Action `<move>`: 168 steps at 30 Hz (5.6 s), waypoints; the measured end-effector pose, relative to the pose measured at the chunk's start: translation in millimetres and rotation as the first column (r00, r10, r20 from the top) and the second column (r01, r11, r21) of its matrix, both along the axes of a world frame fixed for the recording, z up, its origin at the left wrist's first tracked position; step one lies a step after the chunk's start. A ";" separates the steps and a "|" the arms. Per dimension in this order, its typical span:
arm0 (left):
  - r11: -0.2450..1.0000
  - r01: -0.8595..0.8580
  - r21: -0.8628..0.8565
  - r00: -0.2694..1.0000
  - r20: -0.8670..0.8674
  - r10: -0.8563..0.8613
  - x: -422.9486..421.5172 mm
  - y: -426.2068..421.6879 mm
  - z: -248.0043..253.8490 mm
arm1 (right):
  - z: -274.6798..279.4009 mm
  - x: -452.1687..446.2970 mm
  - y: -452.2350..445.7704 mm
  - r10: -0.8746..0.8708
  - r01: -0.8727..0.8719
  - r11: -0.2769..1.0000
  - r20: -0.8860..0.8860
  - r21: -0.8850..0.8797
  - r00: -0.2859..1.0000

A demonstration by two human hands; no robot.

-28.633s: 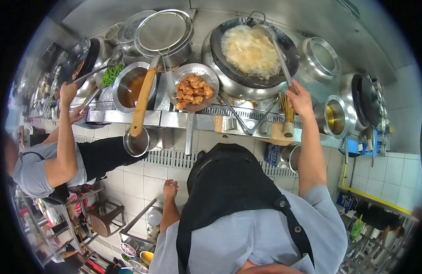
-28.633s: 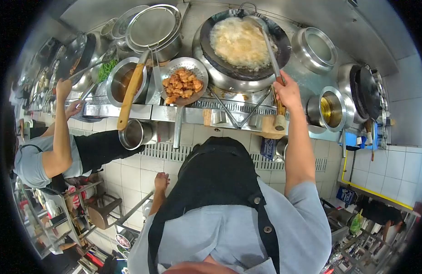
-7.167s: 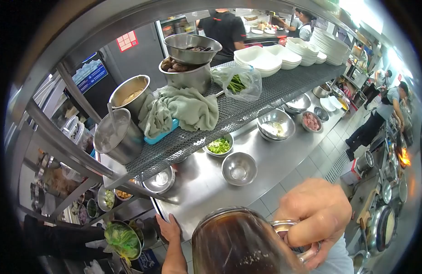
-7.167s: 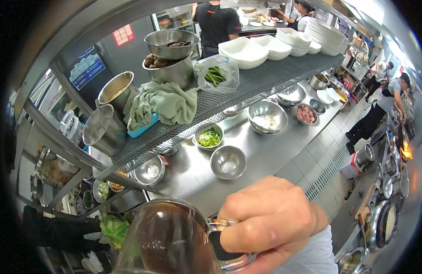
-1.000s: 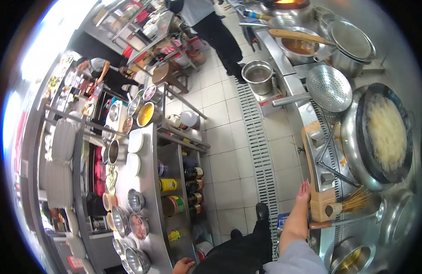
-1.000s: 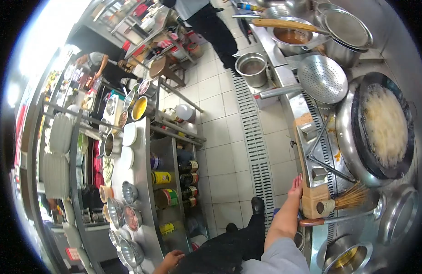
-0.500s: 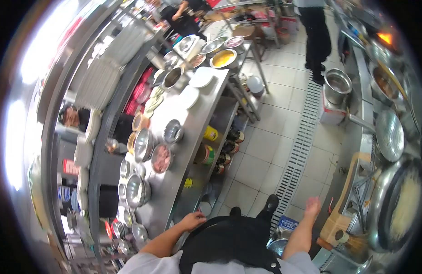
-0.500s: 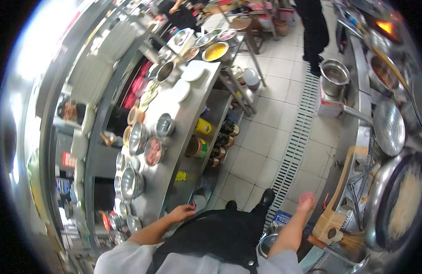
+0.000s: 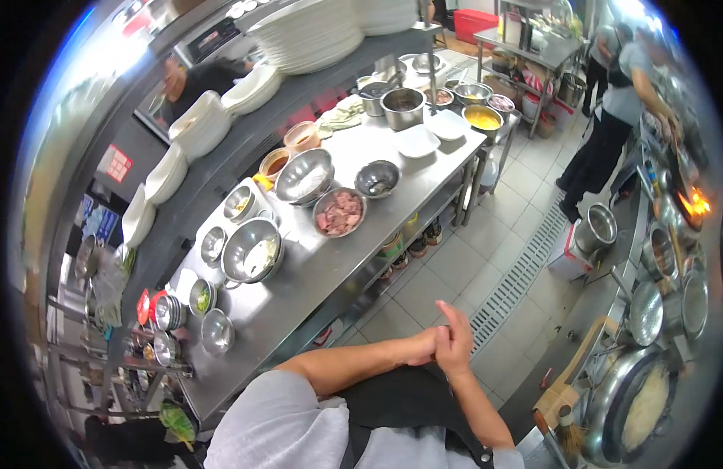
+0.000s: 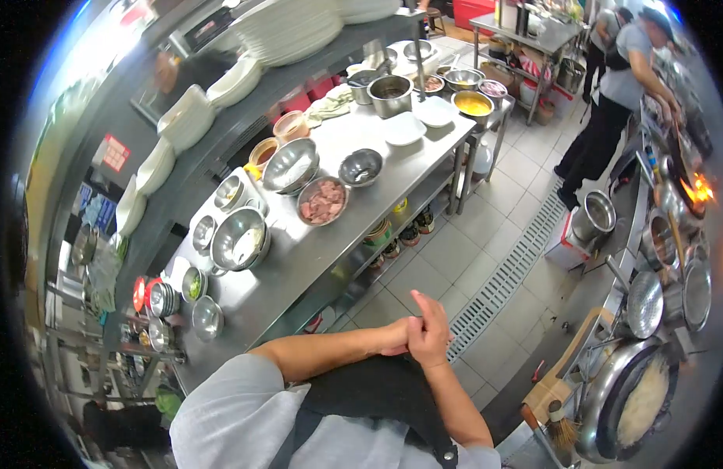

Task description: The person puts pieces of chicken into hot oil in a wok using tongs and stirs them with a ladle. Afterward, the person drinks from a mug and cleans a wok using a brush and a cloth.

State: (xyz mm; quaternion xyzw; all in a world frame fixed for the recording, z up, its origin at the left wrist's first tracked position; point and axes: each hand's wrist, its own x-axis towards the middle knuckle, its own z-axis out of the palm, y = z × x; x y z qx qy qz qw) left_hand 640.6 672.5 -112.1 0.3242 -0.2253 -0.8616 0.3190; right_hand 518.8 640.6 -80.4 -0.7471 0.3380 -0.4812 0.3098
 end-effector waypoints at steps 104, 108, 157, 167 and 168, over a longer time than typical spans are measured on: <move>-0.487 0.594 -0.640 0.652 0.738 -0.174 -318.6 593.2 -19.9 | 118.7 -375.4 810.5 -0.337 0.366 0.806 0.869 0.465 -0.362; -0.485 0.500 -0.717 0.710 0.661 -0.244 -308.1 641.0 15.0 | 149.0 -278.7 888.6 -0.478 0.385 0.712 0.806 0.588 -0.348; -0.554 0.062 -0.830 0.620 0.467 -0.630 -397.7 812.4 43.5 | -5.7 -32.0 1047.5 -0.412 0.419 -0.876 -0.822 0.239 -0.393; -0.555 0.114 -0.824 0.621 0.495 -0.607 -400.1 813.1 41.9 | 141.3 -78.3 1100.9 -0.674 0.435 -0.710 -0.355 0.554 -0.648; -0.565 0.120 -0.816 0.625 0.504 -0.596 -400.0 814.6 42.7 | 154.4 -105.1 1099.0 -0.698 0.559 -0.716 -0.452 0.419 -0.555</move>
